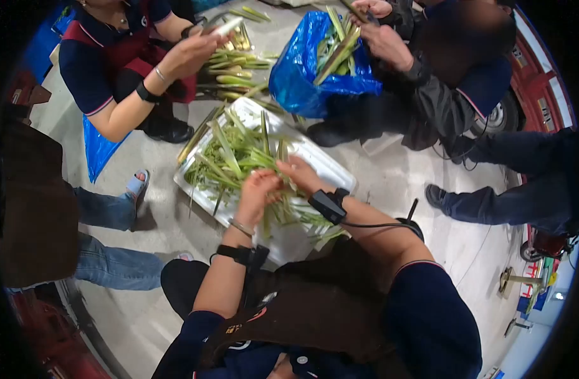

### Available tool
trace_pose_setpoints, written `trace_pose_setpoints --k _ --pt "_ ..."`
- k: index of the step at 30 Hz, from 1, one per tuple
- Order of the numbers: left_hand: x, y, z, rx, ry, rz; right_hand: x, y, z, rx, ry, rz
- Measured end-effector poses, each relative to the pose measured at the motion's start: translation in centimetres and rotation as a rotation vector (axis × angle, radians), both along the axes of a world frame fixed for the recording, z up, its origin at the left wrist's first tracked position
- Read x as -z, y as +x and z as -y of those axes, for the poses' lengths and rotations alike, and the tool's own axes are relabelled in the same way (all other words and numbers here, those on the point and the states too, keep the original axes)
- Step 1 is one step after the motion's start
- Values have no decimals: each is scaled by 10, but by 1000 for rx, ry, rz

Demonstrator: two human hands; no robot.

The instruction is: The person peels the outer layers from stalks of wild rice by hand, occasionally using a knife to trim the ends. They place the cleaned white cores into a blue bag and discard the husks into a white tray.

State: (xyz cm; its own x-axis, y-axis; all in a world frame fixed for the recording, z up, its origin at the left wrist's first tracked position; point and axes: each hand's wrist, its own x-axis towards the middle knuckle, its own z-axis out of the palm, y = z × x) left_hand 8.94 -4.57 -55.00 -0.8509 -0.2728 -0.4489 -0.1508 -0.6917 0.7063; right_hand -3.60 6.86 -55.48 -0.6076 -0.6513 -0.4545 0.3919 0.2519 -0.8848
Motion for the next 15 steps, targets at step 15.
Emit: trace_pose_setpoints --k 15 --pt "-39 26 59 -409 -60 -7 113 -11 45 -407 662 -1125"
